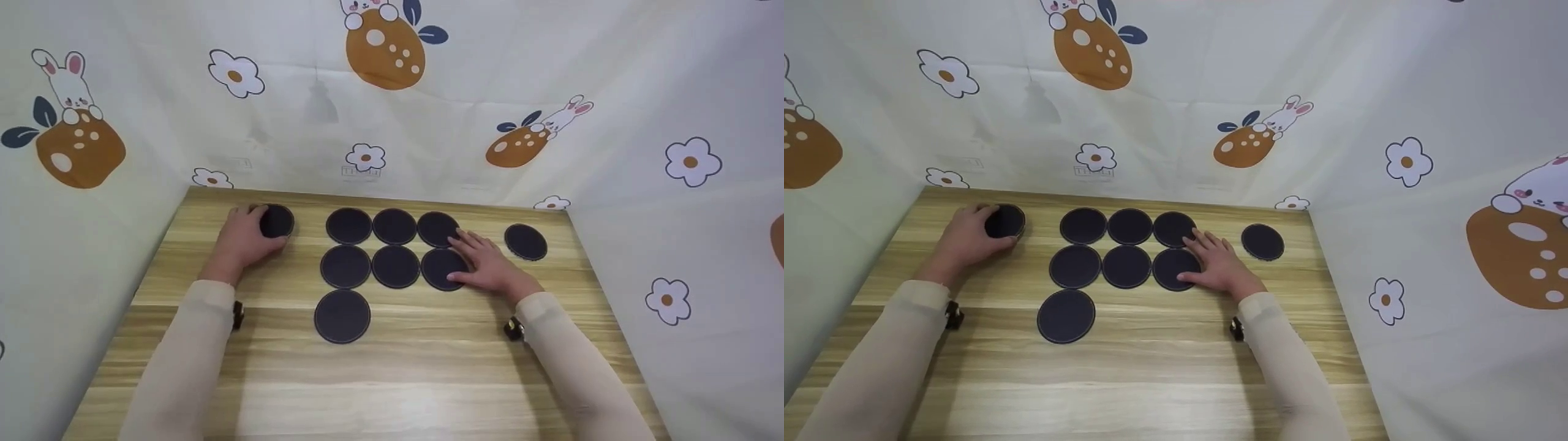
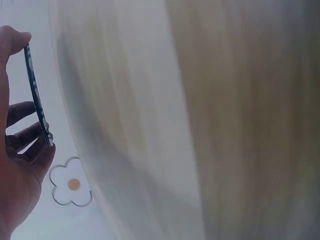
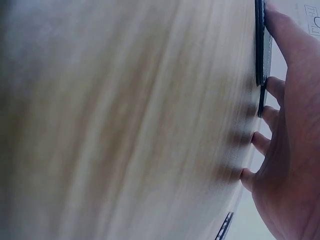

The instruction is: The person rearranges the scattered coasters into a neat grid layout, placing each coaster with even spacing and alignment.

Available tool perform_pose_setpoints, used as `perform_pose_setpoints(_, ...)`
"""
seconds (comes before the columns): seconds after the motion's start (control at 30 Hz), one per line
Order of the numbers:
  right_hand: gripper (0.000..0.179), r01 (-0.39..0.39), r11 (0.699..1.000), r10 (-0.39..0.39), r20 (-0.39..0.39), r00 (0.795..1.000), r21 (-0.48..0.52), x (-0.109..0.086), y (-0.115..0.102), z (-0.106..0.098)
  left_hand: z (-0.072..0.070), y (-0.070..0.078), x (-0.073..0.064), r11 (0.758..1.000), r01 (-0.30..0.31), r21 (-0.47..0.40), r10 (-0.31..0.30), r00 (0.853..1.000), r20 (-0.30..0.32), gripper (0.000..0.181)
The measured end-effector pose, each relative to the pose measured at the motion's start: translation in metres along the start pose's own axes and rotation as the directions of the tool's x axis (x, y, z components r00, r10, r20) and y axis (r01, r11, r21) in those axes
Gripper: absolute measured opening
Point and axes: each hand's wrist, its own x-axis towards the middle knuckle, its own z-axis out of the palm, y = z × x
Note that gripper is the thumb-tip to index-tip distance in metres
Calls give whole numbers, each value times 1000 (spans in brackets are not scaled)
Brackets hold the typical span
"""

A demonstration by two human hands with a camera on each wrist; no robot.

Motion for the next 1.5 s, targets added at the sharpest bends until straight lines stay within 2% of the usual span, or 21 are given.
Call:
perform_pose_setpoints(0.3,96,-1,1000,1,3,1000,-4,0,1,0,10,25,-3,992,-120,28,120,992,26,93)
perform_pose_setpoints(0.6,96,17,1000,-17,-4,1000,-20,2,1,1,20,47,-9,982,-186,31,184,981,63,96)
perform_pose_setpoints(0.87,97,9,1000,-9,-1,1000,-14,1,-1,0,29,70,-17,967,-253,1,252,963,100,95)
perform_pose_setpoints(1.07,96,4,1000,-4,-4,1000,-12,1,-1,1,36,89,-23,951,-310,-11,309,942,134,96)
perform_pose_setpoints(1.33,97,1,1000,-1,1,1000,-11,2,0,0,44,107,-30,925,-381,7,375,915,147,94)
perform_pose_setpoints(1.5,97,6,1000,-6,1,1000,-7,2,1,0,49,118,-35,915,-402,16,393,901,184,95)
